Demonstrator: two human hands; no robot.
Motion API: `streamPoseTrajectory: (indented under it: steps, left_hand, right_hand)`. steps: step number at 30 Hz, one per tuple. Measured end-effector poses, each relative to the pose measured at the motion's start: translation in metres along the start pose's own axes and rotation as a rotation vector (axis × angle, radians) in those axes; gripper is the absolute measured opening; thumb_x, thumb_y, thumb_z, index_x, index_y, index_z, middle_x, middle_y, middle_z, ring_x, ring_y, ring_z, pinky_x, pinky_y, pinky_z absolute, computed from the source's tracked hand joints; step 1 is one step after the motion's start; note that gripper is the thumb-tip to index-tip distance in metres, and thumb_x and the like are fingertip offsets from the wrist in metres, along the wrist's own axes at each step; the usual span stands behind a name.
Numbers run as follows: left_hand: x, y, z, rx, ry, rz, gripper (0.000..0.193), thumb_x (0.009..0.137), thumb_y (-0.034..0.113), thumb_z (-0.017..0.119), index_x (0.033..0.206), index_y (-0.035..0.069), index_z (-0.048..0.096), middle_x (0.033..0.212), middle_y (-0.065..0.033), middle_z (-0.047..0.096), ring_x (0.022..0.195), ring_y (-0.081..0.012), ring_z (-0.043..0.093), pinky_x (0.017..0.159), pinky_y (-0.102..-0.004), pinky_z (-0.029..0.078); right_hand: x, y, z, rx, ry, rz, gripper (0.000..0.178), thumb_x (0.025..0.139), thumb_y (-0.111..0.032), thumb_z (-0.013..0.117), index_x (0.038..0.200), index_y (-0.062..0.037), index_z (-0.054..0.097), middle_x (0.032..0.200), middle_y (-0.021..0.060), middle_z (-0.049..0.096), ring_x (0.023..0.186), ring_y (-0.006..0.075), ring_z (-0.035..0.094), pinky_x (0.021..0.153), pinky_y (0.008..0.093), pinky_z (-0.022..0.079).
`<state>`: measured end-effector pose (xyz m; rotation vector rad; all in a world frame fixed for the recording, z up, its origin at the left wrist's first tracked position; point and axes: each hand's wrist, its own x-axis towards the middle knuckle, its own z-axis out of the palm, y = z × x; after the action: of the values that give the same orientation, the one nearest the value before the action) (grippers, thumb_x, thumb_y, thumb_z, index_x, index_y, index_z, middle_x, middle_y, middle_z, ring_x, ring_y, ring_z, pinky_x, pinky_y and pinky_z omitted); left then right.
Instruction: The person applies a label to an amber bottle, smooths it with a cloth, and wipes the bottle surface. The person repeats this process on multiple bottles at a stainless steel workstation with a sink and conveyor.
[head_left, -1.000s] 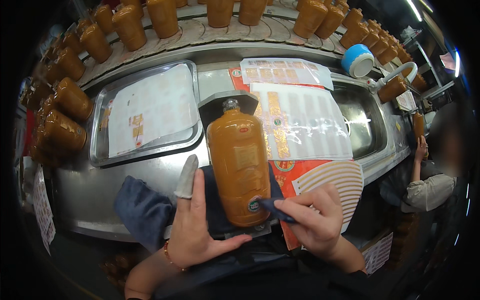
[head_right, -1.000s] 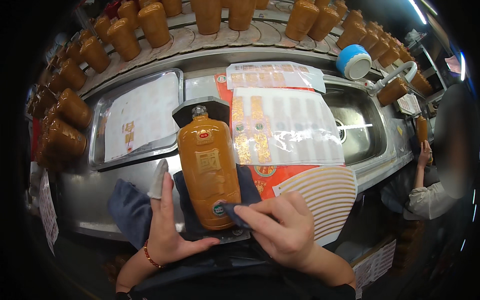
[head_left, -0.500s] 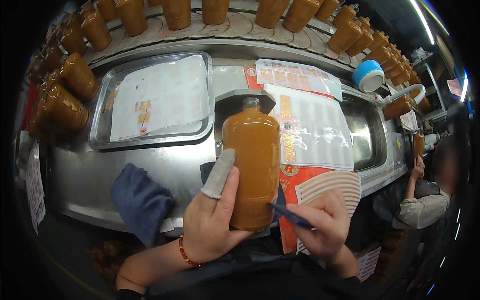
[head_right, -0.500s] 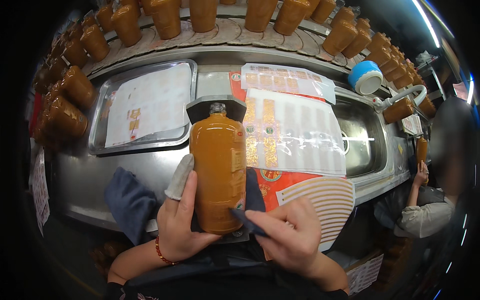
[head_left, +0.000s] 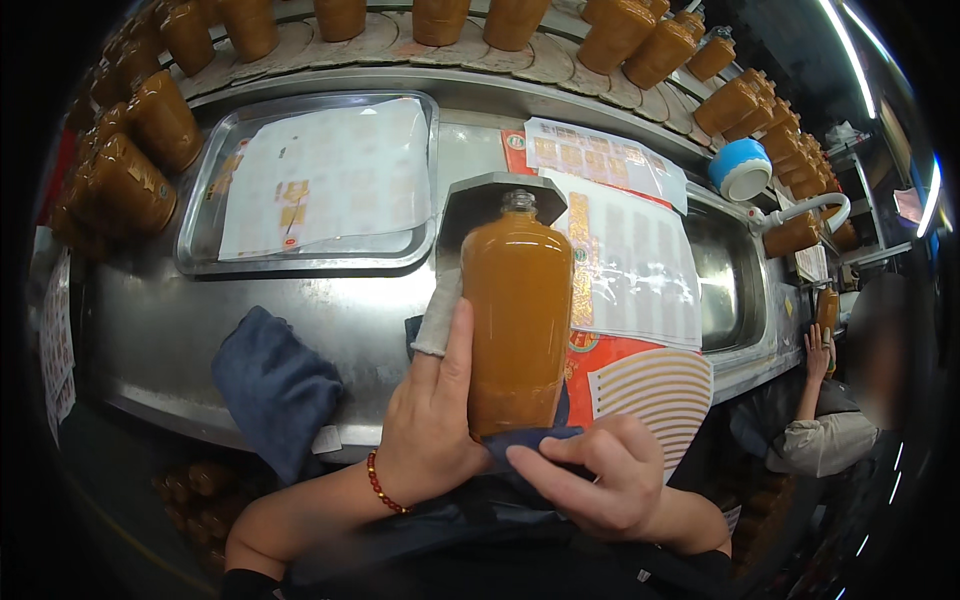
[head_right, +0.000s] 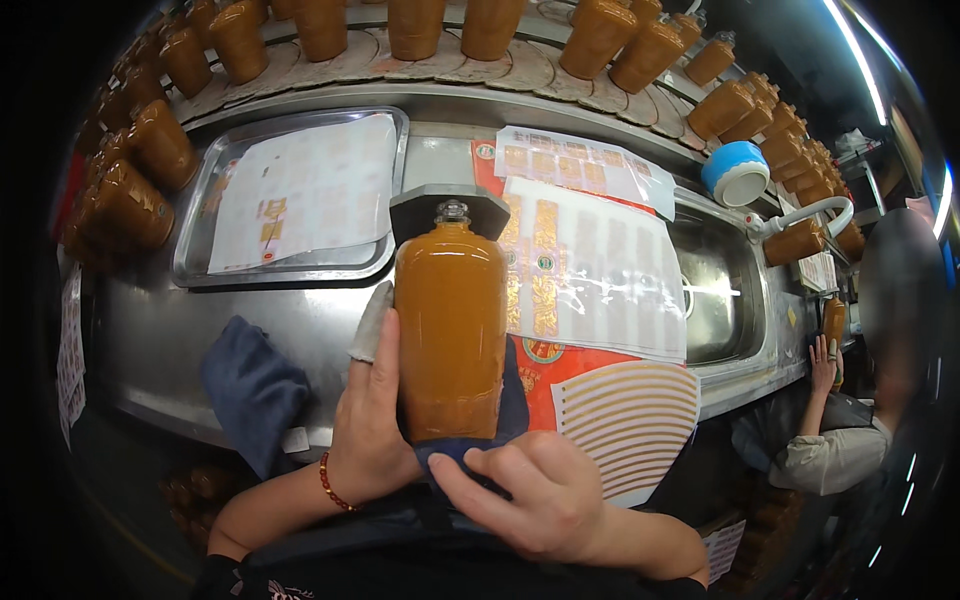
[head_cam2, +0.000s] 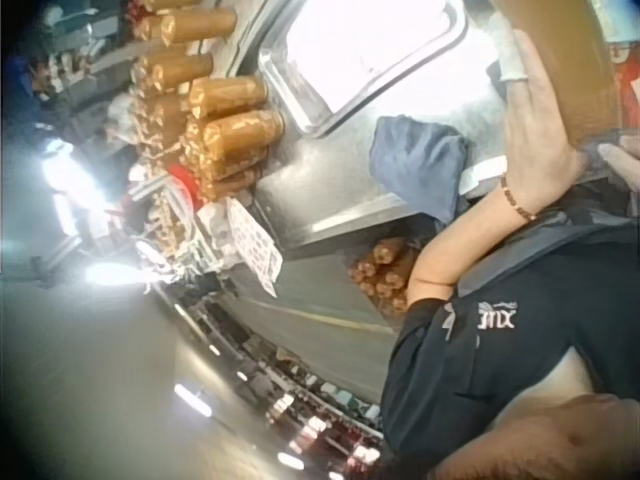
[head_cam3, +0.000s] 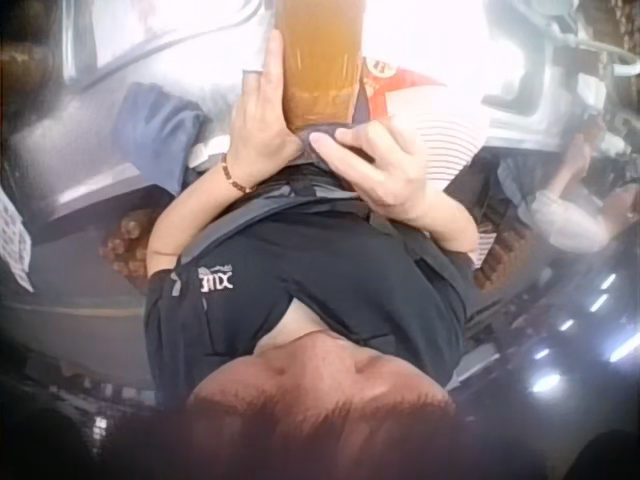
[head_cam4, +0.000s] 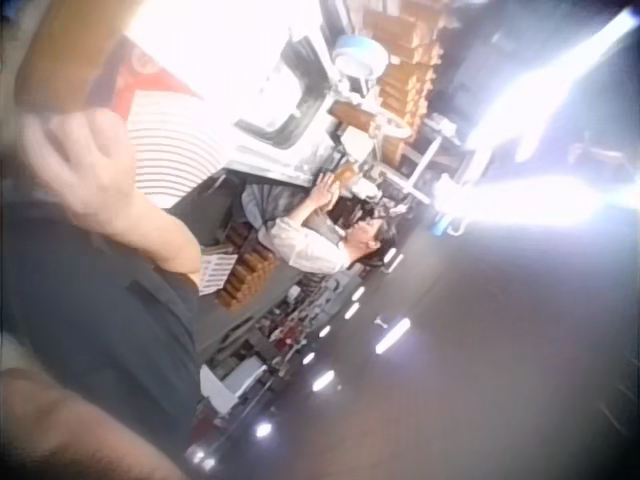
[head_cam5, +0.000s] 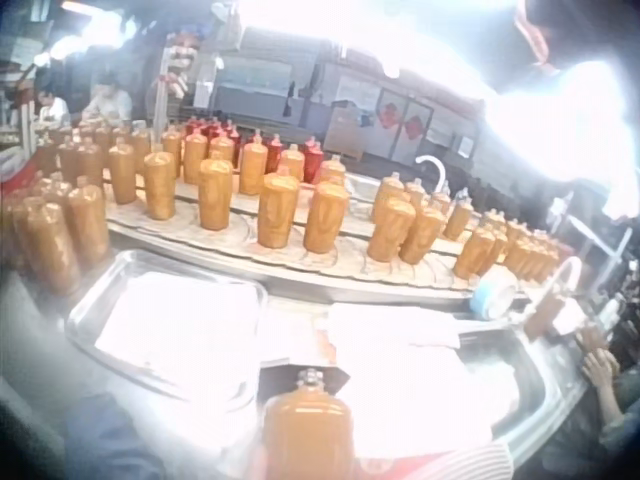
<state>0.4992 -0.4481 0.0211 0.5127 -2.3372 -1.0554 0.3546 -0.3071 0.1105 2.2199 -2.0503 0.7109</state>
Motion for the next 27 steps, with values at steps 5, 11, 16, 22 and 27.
streamPoseTrajectory:
  steps: [5, 11, 16, 22, 27]
  left_hand:
    - [0.002, 0.004, -0.003, 0.036, 0.029, 0.019, 0.113, 0.075, 0.035, 0.088, 0.155, -0.013, 0.022, 0.147, -0.0334, 0.044, 0.127, -0.0451, 0.055, 0.099, -0.0433, 0.052]
    - [0.001, 0.007, -0.004, 0.061, 0.027, 0.016, 0.108, 0.077, 0.032, 0.086, 0.154, -0.013, 0.024, 0.147, -0.0335, 0.045, 0.126, -0.0449, 0.056, 0.097, -0.0439, 0.053]
    - [0.0, -0.003, -0.007, 0.065, -0.018, 0.03, 0.115, 0.075, 0.035, 0.089, 0.155, -0.013, 0.021, 0.149, -0.0337, 0.041, 0.129, -0.0469, 0.053, 0.098, -0.044, 0.052]
    - [0.004, -0.016, -0.013, -0.047, -0.18, 0.042, 0.133, 0.068, 0.039, 0.094, 0.157, -0.012, 0.01, 0.153, -0.0347, 0.032, 0.141, -0.0499, 0.037, 0.113, -0.0497, 0.038]
    - [0.0, 0.011, -0.003, 0.151, -0.12, -0.008, 0.136, 0.067, 0.036, 0.095, 0.156, -0.014, 0.005, 0.15, -0.0352, 0.033, 0.133, -0.0508, 0.042, 0.11, -0.0498, 0.038]
  right_hand:
    - [0.01, 0.003, -0.005, -0.111, 0.02, -0.024, 0.044, 0.066, -0.005, 0.074, 0.109, -0.0115, 0.077, 0.087, 0.0001, 0.059, 0.069, 0.0166, 0.051, 0.057, 0.0265, 0.042]
    - [0.015, 0.008, -0.007, -0.128, 0.052, 0.022, 0.041, 0.07, -0.012, 0.068, 0.11, -0.0085, 0.076, 0.088, 0.0023, 0.06, 0.071, 0.0167, 0.054, 0.06, 0.0272, 0.044]
    - [0.016, -0.001, -0.01, 0.221, -0.142, 0.096, 0.043, 0.065, -0.004, 0.078, 0.108, -0.0075, 0.075, 0.085, 0.0037, 0.059, 0.069, 0.0206, 0.054, 0.059, 0.0316, 0.043]
    - [-0.004, 0.008, -0.005, 0.443, 0.062, 0.52, 0.029, 0.079, -0.006, 0.084, 0.106, -0.0027, 0.073, 0.082, 0.0079, 0.066, 0.071, 0.0207, 0.061, 0.064, 0.0301, 0.045]
    - [-0.021, 0.004, 0.021, 0.672, 0.151, 0.709, 0.024, 0.086, -0.004, 0.078, 0.108, 0.0004, 0.069, 0.089, 0.0062, 0.067, 0.079, 0.0146, 0.064, 0.07, 0.0261, 0.05]
